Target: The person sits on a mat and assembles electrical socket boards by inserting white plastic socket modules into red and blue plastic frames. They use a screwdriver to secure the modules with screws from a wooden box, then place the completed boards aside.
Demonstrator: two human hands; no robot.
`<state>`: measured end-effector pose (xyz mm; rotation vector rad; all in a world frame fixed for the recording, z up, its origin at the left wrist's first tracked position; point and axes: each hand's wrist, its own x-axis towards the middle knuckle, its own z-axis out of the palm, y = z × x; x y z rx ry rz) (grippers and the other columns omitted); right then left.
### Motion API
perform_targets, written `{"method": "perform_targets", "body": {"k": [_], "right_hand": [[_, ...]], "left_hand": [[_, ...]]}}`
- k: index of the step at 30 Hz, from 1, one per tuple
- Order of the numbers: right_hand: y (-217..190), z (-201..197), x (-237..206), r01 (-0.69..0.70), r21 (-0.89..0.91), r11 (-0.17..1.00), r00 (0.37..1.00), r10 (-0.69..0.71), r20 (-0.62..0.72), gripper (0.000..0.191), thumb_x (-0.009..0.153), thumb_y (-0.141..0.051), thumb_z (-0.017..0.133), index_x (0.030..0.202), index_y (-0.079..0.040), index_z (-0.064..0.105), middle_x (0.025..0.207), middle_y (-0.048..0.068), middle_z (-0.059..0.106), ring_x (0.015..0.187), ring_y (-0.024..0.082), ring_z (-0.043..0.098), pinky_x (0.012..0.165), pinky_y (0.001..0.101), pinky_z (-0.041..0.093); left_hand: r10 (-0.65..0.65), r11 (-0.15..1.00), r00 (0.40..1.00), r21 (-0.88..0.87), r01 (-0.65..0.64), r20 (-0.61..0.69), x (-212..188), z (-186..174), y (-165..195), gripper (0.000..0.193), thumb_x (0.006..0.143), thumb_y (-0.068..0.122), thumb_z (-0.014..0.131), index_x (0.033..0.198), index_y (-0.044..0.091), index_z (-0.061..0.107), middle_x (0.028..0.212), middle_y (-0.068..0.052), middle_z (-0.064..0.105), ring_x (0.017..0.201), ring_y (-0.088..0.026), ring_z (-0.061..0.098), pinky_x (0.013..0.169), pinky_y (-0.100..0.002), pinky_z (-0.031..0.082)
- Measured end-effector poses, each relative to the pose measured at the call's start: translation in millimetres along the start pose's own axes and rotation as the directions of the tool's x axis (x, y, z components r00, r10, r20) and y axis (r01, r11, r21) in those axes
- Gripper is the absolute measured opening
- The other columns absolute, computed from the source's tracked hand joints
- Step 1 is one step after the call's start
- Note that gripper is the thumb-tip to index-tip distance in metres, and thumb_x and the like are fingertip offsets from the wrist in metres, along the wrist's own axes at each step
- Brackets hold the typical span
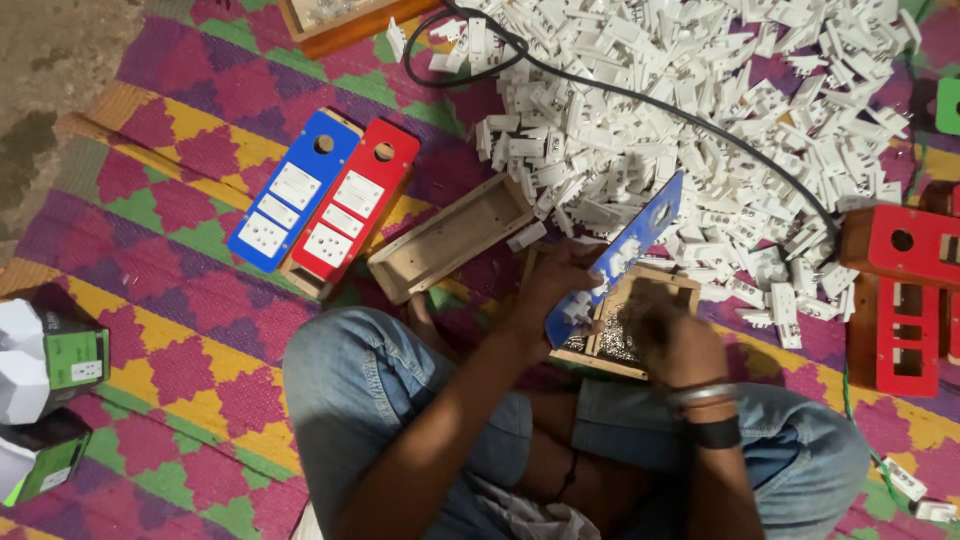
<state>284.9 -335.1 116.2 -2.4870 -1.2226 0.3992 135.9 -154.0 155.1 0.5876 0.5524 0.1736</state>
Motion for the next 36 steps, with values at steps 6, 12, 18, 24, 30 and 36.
{"method": "perform_targets", "body": {"k": [6,12,18,24,30,36], "right_hand": [[-28.7,27.7,-5.7,0.073,-0.043,0.996,0.995,-0.07,0.07,0.03,0.078,-0.024,0.077,0.105,-0.014,0.07,0.102,0.017,0.07,0.085,0.042,0.07,0.07,0.0521,0.057],[-34.0,13.7,-6.1,-0.006,-0.065,0.998,0.995,0.012,0.1,0.029,0.074,-0.028,0.08,0.102,-0.024,0.08,0.097,0.017,0.073,0.08,0.041,0.071,0.071,0.0518,0.058],[-32.2,-9.5,-4.0,-0.141,0.322,0.936,0.99,0.131,0.052,0.017,0.082,-0.018,0.081,0.099,-0.017,0.083,0.08,0.013,0.077,0.07,0.029,0.071,0.065,0.037,0.056],[-29.6,-29.1,2.1,-0.004,0.918,0.396,0.97,0.226,-0.093,0.013,0.089,0.006,0.072,0.1,0.002,0.076,0.088,0.005,0.075,0.069,0.009,0.064,0.056,0.0212,0.047],[-30.4,-31.3,10.5,0.001,0.901,0.434,0.976,0.198,-0.096,0.014,0.09,0.005,0.074,0.104,0.003,0.076,0.092,0.003,0.072,0.08,0.007,0.062,0.072,0.0206,0.048],[-30.2,-30.7,10.2,0.002,0.9,0.435,0.978,0.187,-0.093,0.009,0.093,0.001,0.074,0.102,0.002,0.075,0.089,-0.001,0.067,0.078,0.005,0.058,0.071,0.0198,0.046]], "left_hand": [[-0.004,0.996,0.999,-0.094,0.008,0.036,-1.7,-0.4,2.2,0.046,0.087,0.014,0.067,0.13,0.018,0.053,0.123,-0.003,0.059,0.109,-0.019,0.06,0.072,-0.045,0.064],[0.018,0.999,0.999,-0.033,-0.017,0.04,1.4,0.3,1.2,0.046,0.088,0.012,0.069,0.131,0.017,0.053,0.121,-0.004,0.06,0.107,-0.019,0.063,0.072,-0.046,0.064],[-0.021,0.999,1.0,0.038,0.021,0.004,1.2,0.6,-4.5,0.047,0.086,0.015,0.07,0.13,0.019,0.055,0.115,0.0,0.061,0.102,-0.015,0.063,0.071,-0.043,0.064],[-0.011,0.989,0.998,0.148,0.003,0.055,-2.2,8.4,-10.1,0.046,0.086,0.017,0.071,0.13,0.015,0.058,0.12,-0.006,0.059,0.107,-0.019,0.063,0.073,-0.04,0.063],[-0.067,0.982,0.997,0.178,0.059,0.037,-5.7,16.0,-9.8,0.048,0.084,0.018,0.069,0.13,0.018,0.056,0.125,-0.003,0.056,0.11,-0.018,0.06,0.073,-0.04,0.062],[-0.056,0.978,0.997,0.204,0.044,0.056,-8.2,17.4,-9.2,0.048,0.084,0.018,0.07,0.13,0.016,0.057,0.123,-0.004,0.056,0.11,-0.017,0.061,0.074,-0.04,0.064]]}}
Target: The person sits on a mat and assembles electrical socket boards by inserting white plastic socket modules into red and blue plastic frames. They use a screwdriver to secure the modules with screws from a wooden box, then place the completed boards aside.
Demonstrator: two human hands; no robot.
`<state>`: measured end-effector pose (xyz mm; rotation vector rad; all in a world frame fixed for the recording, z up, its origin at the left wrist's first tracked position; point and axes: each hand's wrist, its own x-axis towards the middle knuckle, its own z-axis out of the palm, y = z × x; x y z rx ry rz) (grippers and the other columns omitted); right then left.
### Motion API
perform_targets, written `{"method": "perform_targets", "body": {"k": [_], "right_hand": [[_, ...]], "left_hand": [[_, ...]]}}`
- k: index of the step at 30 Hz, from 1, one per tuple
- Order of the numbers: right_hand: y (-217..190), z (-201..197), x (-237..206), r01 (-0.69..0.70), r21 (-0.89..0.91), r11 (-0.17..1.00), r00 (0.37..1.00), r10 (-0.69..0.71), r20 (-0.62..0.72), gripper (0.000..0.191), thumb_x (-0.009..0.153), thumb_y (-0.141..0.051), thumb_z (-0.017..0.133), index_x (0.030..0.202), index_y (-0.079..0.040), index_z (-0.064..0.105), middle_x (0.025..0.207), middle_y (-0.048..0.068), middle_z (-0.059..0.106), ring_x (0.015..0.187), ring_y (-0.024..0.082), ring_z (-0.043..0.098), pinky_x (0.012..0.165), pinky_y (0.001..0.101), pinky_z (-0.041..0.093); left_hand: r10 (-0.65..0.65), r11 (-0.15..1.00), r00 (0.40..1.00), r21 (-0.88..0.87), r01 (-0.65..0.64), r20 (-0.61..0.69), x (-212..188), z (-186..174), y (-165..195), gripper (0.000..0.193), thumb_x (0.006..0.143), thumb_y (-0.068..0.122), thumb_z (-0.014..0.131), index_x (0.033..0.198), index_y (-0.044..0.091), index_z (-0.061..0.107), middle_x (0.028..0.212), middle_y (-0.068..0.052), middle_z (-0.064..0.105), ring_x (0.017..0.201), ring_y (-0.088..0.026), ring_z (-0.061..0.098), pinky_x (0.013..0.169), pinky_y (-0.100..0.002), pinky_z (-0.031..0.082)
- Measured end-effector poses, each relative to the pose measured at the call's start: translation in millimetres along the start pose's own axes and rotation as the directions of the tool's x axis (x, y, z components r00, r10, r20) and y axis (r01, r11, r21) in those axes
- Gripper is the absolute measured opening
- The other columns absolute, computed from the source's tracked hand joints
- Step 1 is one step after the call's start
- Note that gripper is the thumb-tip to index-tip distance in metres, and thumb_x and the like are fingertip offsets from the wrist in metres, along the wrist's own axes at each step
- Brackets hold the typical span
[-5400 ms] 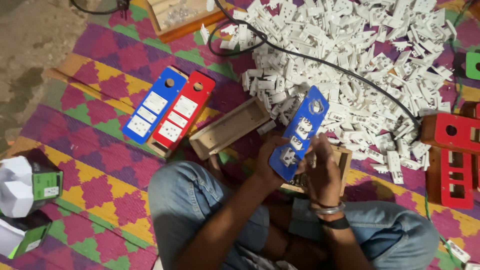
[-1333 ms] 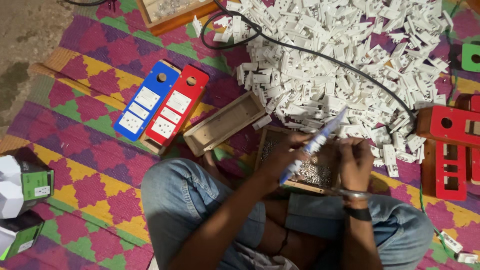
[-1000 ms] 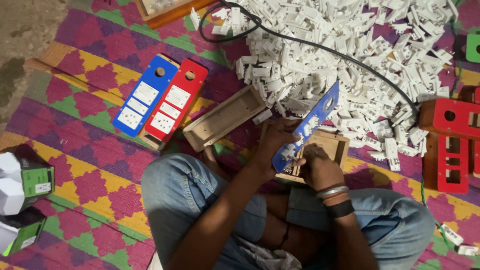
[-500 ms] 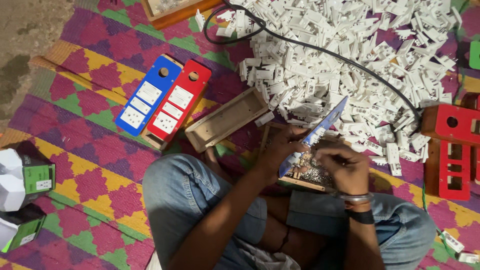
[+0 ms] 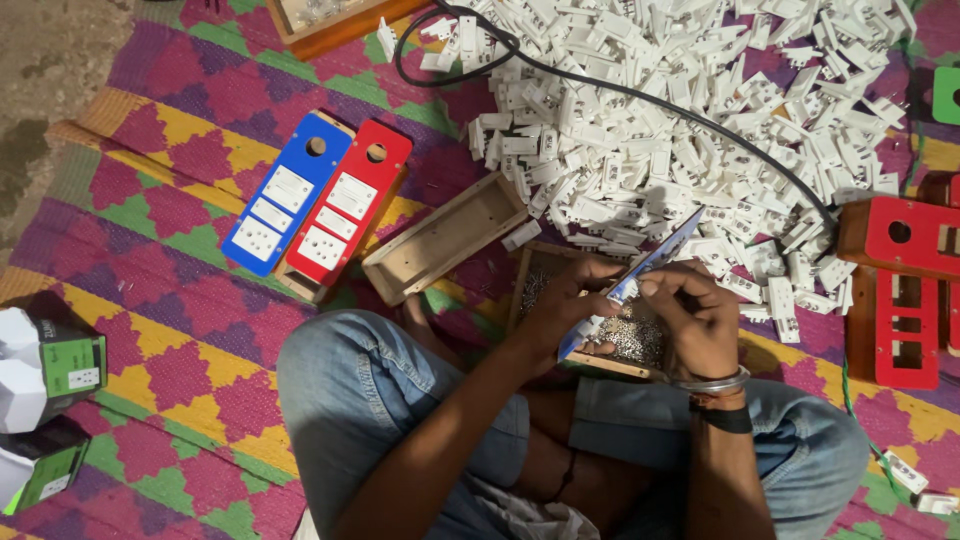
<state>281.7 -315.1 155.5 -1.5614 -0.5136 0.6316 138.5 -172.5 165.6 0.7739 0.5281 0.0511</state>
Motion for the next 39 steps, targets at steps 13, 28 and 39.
{"method": "perform_targets", "body": {"k": [13,28,39], "right_hand": [[-7.9,25.4,-9.2,0.008,-0.079,0.997,0.992,-0.018,-0.122,0.008,0.098,-0.006,0.071,0.105,-0.002,0.073,0.083,0.003,0.069,0.068,0.006,0.058,0.061,0.0206,0.044],[-3.4,44.6,-12.3,0.13,-0.416,0.9,0.926,-0.261,-0.275,0.016,0.104,-0.01,0.072,0.095,0.003,0.07,0.082,0.008,0.069,0.065,0.009,0.063,0.056,0.0231,0.045],[11.2,33.4,-4.5,0.091,0.032,0.995,0.964,-0.08,-0.253,0.008,0.099,-0.004,0.071,0.097,0.0,0.064,0.083,0.004,0.068,0.067,0.01,0.063,0.062,0.0249,0.052]], "left_hand": [[0.021,1.0,0.999,0.009,-0.02,-0.043,0.6,-0.4,-5.0,0.047,0.083,0.018,0.07,0.128,0.016,0.057,0.123,-0.002,0.055,0.108,-0.015,0.06,0.07,-0.036,0.064],[0.073,0.992,0.994,0.111,-0.065,-0.075,0.1,3.5,-12.3,0.05,0.083,0.019,0.07,0.13,0.014,0.055,0.118,-0.004,0.055,0.103,-0.018,0.061,0.07,-0.036,0.063],[0.086,0.986,0.991,0.151,-0.07,-0.102,-0.2,5.9,-11.2,0.05,0.08,0.021,0.07,0.126,0.015,0.054,0.124,-0.004,0.056,0.106,-0.02,0.062,0.069,-0.04,0.063]]}}
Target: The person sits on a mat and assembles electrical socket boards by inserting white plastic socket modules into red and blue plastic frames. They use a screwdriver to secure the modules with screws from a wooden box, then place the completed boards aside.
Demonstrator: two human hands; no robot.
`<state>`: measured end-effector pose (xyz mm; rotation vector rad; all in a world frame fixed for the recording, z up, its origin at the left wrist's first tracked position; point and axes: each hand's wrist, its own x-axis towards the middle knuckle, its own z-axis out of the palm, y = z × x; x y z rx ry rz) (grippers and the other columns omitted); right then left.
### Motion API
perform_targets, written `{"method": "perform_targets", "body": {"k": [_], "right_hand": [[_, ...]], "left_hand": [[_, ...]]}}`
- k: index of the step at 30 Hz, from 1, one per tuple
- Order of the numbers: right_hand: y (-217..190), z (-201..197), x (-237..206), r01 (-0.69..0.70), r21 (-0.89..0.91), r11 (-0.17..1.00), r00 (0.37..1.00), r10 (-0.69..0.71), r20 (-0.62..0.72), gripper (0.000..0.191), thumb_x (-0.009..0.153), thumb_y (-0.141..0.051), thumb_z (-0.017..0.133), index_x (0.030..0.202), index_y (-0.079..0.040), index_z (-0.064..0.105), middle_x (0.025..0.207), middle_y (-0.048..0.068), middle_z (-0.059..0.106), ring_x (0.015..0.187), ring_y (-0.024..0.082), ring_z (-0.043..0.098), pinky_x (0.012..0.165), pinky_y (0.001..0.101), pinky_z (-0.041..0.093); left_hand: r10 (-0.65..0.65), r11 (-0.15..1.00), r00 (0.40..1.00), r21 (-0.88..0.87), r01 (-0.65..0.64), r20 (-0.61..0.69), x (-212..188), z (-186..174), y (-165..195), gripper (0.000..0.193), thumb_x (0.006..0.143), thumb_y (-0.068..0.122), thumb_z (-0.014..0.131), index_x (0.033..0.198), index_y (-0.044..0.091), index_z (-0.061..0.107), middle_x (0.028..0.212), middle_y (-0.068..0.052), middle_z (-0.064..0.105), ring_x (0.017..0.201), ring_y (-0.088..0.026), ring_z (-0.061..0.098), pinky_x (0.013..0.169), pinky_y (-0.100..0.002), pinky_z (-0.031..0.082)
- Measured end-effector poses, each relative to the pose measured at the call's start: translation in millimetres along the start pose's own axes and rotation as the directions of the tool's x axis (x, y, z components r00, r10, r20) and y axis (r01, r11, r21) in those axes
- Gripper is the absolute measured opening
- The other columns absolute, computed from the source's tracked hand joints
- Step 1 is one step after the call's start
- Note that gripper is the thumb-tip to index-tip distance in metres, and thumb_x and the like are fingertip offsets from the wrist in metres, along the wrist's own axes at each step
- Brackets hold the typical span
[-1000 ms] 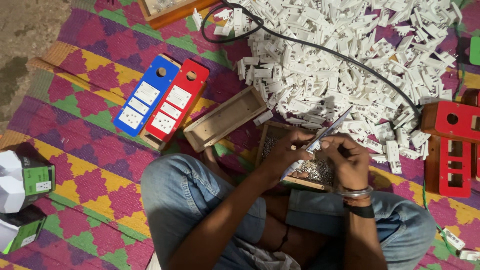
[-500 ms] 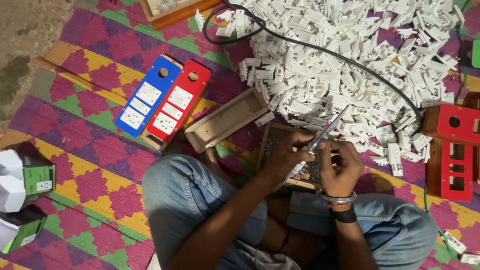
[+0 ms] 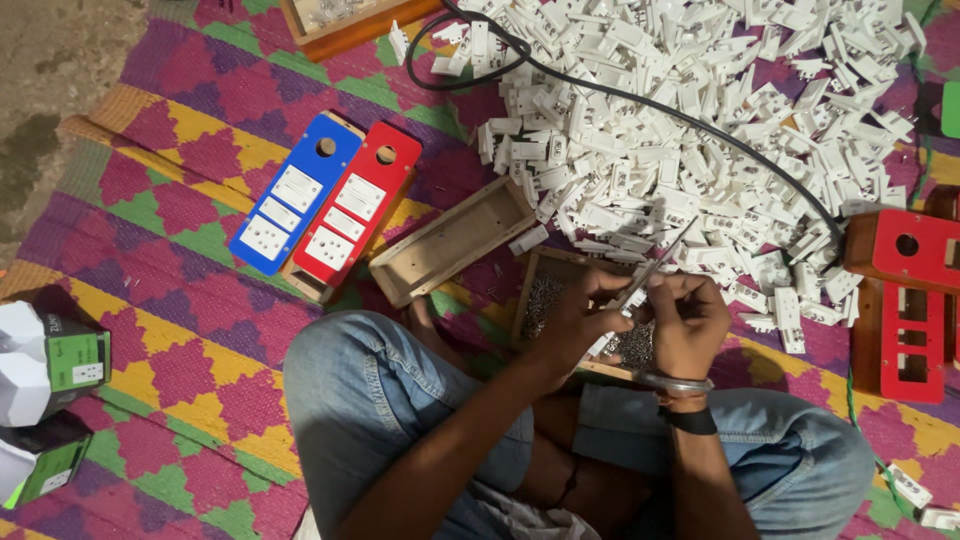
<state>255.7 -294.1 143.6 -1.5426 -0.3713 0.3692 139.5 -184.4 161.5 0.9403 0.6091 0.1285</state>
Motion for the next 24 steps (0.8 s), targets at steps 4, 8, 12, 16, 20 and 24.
{"method": "perform_targets", "body": {"k": [4,8,12,16,20,24], "right_hand": [[1.2,2.6,-0.5,-0.003,0.029,1.0,1.0,0.002,0.015,0.011,0.097,-0.003,0.073,0.094,-0.001,0.062,0.08,0.005,0.067,0.068,0.01,0.063,0.063,0.0252,0.052],[5.7,0.3,0.3,-0.07,0.121,0.99,0.997,0.073,-0.014,0.017,0.103,-0.006,0.071,0.09,-0.002,0.061,0.08,0.004,0.066,0.066,0.01,0.061,0.061,0.0256,0.052],[9.1,-2.3,1.7,0.016,0.03,0.999,1.0,-0.016,0.009,0.011,0.097,-0.002,0.072,0.092,-0.001,0.062,0.083,0.006,0.067,0.07,0.011,0.061,0.064,0.0251,0.05],[8.7,-2.1,1.8,0.006,0.073,0.997,1.0,-0.006,-0.009,0.012,0.096,-0.001,0.071,0.091,-0.001,0.061,0.083,0.006,0.066,0.07,0.011,0.062,0.064,0.0256,0.051],[6.6,-1.5,0.9,-0.08,0.246,0.966,0.996,0.087,-0.019,0.01,0.096,-0.002,0.069,0.089,-0.002,0.061,0.079,0.006,0.067,0.064,0.013,0.062,0.06,0.0265,0.052],[5.7,-2.2,0.0,-0.03,0.126,0.992,1.0,0.031,0.0,0.013,0.095,0.0,0.07,0.088,0.0,0.059,0.078,0.007,0.063,0.066,0.013,0.061,0.063,0.0262,0.051]], "left_hand": [[-0.044,0.999,0.999,-0.023,0.044,-0.017,-2.6,1.0,2.5,0.052,0.08,0.022,0.07,0.13,0.017,0.054,0.123,-0.006,0.054,0.108,-0.022,0.06,0.072,-0.04,0.063],[-0.042,0.999,0.999,-0.02,0.042,0.003,-3.8,1.7,5.2,0.053,0.083,0.024,0.07,0.132,0.016,0.052,0.124,-0.007,0.054,0.111,-0.022,0.059,0.072,-0.039,0.062],[-0.052,0.999,0.999,0.007,0.052,-0.004,-2.4,2.8,5.4,0.056,0.081,0.022,0.07,0.133,0.014,0.051,0.125,-0.007,0.052,0.108,-0.023,0.059,0.069,-0.04,0.062],[-0.049,0.998,0.999,-0.023,0.05,0.021,-1.2,3.1,3.0,0.055,0.082,0.021,0.07,0.133,0.014,0.051,0.124,-0.009,0.056,0.107,-0.022,0.061,0.068,-0.039,0.062],[-0.033,0.999,0.999,-0.041,0.034,0.028,-0.8,3.9,0.0,0.053,0.084,0.021,0.069,0.134,0.014,0.051,0.124,-0.008,0.062,0.109,-0.019,0.063,0.067,-0.036,0.061],[-0.021,1.0,1.0,0.007,0.021,0.002,-0.2,5.1,-2.8,0.055,0.083,0.02,0.071,0.134,0.015,0.052,0.121,-0.008,0.063,0.106,-0.02,0.063,0.067,-0.037,0.062]]}}
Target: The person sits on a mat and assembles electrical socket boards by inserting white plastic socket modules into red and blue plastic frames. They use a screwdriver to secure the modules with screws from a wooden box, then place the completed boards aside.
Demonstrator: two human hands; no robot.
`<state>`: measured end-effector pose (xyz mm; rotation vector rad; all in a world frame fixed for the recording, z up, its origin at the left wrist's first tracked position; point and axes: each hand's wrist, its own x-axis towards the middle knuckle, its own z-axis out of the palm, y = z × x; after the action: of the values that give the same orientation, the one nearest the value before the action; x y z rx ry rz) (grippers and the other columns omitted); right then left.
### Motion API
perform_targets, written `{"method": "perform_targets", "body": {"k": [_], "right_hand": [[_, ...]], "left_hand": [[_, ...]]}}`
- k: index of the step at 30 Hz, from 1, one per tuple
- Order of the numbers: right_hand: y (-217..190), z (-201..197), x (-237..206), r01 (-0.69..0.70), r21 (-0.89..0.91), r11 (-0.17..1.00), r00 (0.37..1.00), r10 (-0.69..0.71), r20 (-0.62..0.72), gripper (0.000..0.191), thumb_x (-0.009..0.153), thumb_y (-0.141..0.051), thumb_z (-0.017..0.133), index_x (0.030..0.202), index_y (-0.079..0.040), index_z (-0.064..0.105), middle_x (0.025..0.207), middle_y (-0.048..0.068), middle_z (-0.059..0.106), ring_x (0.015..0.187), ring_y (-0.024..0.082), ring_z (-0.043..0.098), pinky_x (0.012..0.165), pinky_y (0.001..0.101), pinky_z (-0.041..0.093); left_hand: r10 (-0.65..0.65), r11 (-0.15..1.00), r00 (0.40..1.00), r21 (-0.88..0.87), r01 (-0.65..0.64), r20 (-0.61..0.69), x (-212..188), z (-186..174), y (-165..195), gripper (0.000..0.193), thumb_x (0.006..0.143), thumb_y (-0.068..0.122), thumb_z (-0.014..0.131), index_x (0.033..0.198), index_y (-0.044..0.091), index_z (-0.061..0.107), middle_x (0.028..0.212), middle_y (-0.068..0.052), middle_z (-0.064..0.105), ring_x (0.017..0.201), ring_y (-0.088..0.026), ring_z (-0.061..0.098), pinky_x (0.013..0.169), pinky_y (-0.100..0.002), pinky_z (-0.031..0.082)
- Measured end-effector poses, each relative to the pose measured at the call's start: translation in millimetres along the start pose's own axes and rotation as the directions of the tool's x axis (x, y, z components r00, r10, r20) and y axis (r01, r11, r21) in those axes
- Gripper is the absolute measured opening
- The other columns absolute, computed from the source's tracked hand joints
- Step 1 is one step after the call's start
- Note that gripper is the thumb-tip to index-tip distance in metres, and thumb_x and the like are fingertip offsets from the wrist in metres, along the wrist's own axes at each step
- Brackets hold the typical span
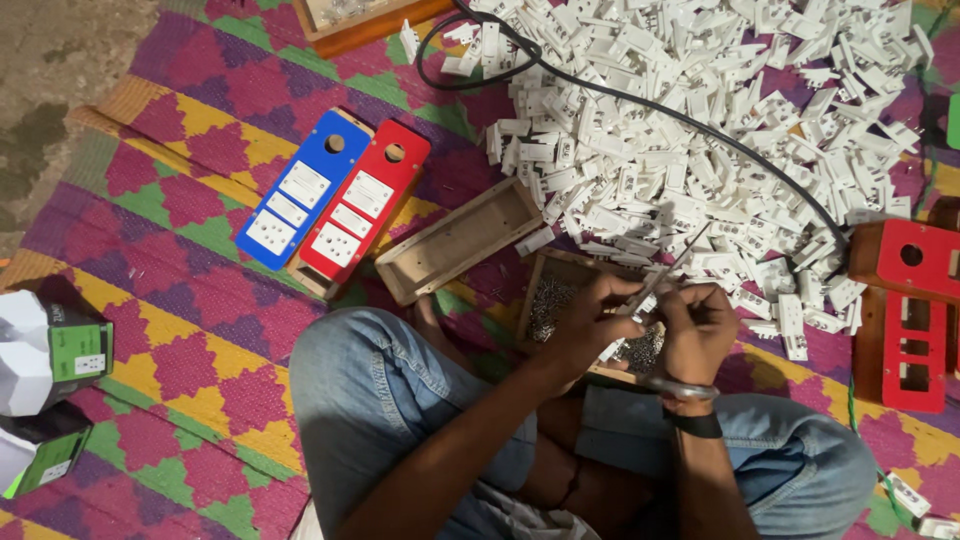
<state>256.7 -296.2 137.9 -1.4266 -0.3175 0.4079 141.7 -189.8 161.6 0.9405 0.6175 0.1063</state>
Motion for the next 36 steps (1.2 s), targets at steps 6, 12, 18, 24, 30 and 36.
{"method": "perform_targets", "body": {"k": [6,12,18,24,30,36], "right_hand": [[1.2,-2.8,0.2,-0.004,0.024,1.0,1.0,0.004,0.002,0.015,0.094,0.002,0.069,0.087,-0.001,0.056,0.078,0.005,0.062,0.066,0.013,0.06,0.063,0.0257,0.049],[4.7,-3.3,2.0,0.024,0.024,0.999,1.0,-0.025,0.017,0.014,0.093,0.003,0.068,0.089,-0.003,0.055,0.082,0.005,0.063,0.07,0.011,0.059,0.065,0.0253,0.05],[3.4,-4.3,0.0,0.011,0.081,0.997,1.0,-0.012,0.009,0.015,0.092,0.003,0.067,0.089,-0.004,0.055,0.083,0.004,0.063,0.071,0.011,0.06,0.065,0.0257,0.051],[-4.1,0.7,0.0,0.001,0.024,1.0,1.0,-0.001,0.028,0.013,0.092,0.0,0.068,0.092,-0.004,0.055,0.084,0.005,0.061,0.071,0.012,0.059,0.067,0.0256,0.049],[-28.1,-22.4,17.9,-0.226,0.349,0.909,0.974,0.217,0.065,0.022,0.101,-0.019,0.063,0.085,-0.005,0.057,0.077,0.01,0.067,0.062,0.018,0.064,0.058,0.0294,0.053],[-25.3,-24.2,15.4,-0.157,0.112,0.981,0.983,0.144,0.118,0.012,0.107,-0.006,0.065,0.098,0.001,0.061,0.084,0.011,0.068,0.069,0.018,0.066,0.066,0.0308,0.055]], "left_hand": [[0.002,0.999,1.0,-0.042,-0.001,0.018,1.7,-0.7,-2.5,0.053,0.084,0.021,0.071,0.134,0.015,0.052,0.123,-0.007,0.062,0.107,-0.019,0.063,0.067,-0.036,0.061],[0.034,0.999,0.999,0.016,-0.034,0.016,0.0,2.5,1.1,0.055,0.082,0.019,0.072,0.133,0.014,0.053,0.124,-0.007,0.061,0.106,-0.02,0.062,0.066,-0.037,0.062],[0.064,0.997,0.998,0.048,-0.065,0.028,-2.2,1.4,2.7,0.055,0.082,0.021,0.071,0.133,0.014,0.053,0.127,-0.008,0.057,0.109,-0.021,0.064,0.067,-0.036,0.064],[0.18,0.975,0.983,0.123,-0.183,0.037,-0.6,3.5,4.9,0.052,0.081,0.019,0.072,0.129,0.014,0.055,0.127,-0.009,0.056,0.114,-0.024,0.063,0.079,-0.039,0.062],[0.602,0.283,0.738,0.783,-0.554,0.304,-16.0,-9.0,25.4,0.067,0.07,0.018,0.08,0.133,0.015,0.058,0.133,-0.018,0.052,0.126,-0.04,0.053,0.108,-0.048,0.046],[0.664,-0.073,0.687,0.94,-0.333,0.295,-24.2,-15.5,40.8,0.092,0.06,0.031,0.083,0.141,0.003,0.049,0.128,-0.023,0.053,0.116,-0.042,0.054,0.099,-0.057,0.042]]}}
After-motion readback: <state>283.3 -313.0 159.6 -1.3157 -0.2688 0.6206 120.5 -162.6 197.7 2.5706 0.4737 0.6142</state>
